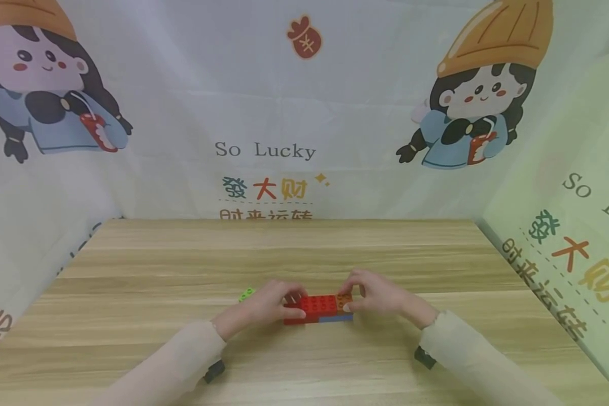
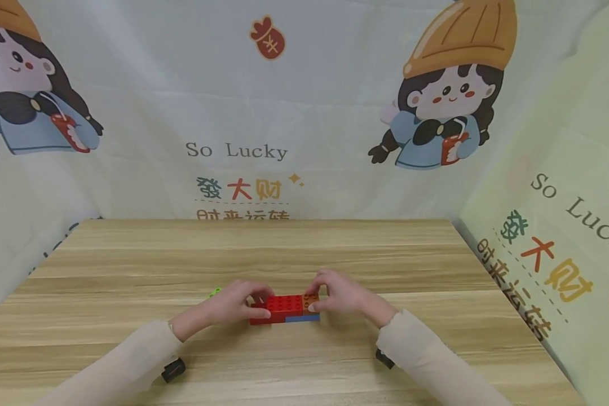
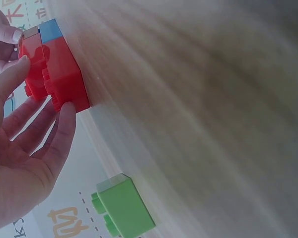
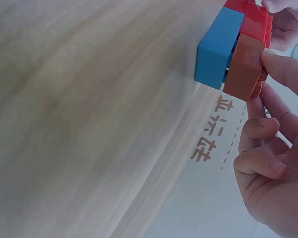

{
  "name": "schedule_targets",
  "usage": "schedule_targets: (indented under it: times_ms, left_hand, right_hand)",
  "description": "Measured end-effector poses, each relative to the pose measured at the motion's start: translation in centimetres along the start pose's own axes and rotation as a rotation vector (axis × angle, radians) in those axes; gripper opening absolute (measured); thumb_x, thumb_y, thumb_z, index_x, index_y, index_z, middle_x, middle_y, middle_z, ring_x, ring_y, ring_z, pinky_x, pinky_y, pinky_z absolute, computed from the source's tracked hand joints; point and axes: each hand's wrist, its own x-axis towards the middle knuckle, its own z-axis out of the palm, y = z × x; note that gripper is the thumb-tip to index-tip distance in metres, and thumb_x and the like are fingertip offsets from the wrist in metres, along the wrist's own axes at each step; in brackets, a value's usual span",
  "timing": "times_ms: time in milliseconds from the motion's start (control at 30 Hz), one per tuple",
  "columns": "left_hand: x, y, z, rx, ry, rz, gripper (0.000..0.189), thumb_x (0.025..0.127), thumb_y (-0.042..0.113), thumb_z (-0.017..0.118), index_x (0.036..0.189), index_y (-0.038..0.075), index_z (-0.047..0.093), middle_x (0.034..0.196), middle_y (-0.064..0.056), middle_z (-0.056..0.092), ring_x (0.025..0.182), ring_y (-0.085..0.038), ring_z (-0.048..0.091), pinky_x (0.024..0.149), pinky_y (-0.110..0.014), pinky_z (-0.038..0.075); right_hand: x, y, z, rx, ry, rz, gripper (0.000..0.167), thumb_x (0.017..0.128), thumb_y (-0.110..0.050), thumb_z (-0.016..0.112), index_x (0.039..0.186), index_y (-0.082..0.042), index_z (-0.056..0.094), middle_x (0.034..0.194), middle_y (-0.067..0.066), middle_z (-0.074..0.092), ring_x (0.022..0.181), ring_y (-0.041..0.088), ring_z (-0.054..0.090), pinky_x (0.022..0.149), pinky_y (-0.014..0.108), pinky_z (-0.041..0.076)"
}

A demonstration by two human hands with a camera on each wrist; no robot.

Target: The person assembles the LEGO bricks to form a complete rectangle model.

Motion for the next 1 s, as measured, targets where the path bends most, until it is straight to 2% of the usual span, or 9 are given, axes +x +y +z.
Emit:
schedule_targets:
  times_ms: [700,1000]
  left_hand:
    - [0.01,0.05,-0.12,-0.001,-0.003,-0.007,0.027,0.079,0.022,0.066,0.101,0.009,0.059,0.088,0.004,0.059,0.083,-0.011,0.055,0.071,-0.025,0.045]
    - [0.06,0.06,-0.03,0.017,-0.002,0.001,0.026,0.079,0.022,0.067,0.1,0.009,0.059,0.086,0.004,0.06,0.081,-0.011,0.056,0.07,-0.024,0.045]
  right_hand:
    - [-0.2,0.24,0.42,-0.022,0.018,-0.008,0.024,0.077,-0.022,0.068,0.098,-0.014,0.059,0.091,-0.008,0.049,0.069,0.013,0.043,0.058,0.027,0.04]
    - [0.34,-0.24,0.45,-0.105,0.026,-0.093,0.029,0.076,-0.027,0.068,0.099,-0.012,0.062,0.088,-0.007,0.051,0.067,0.011,0.044,0.056,0.024,0.039]
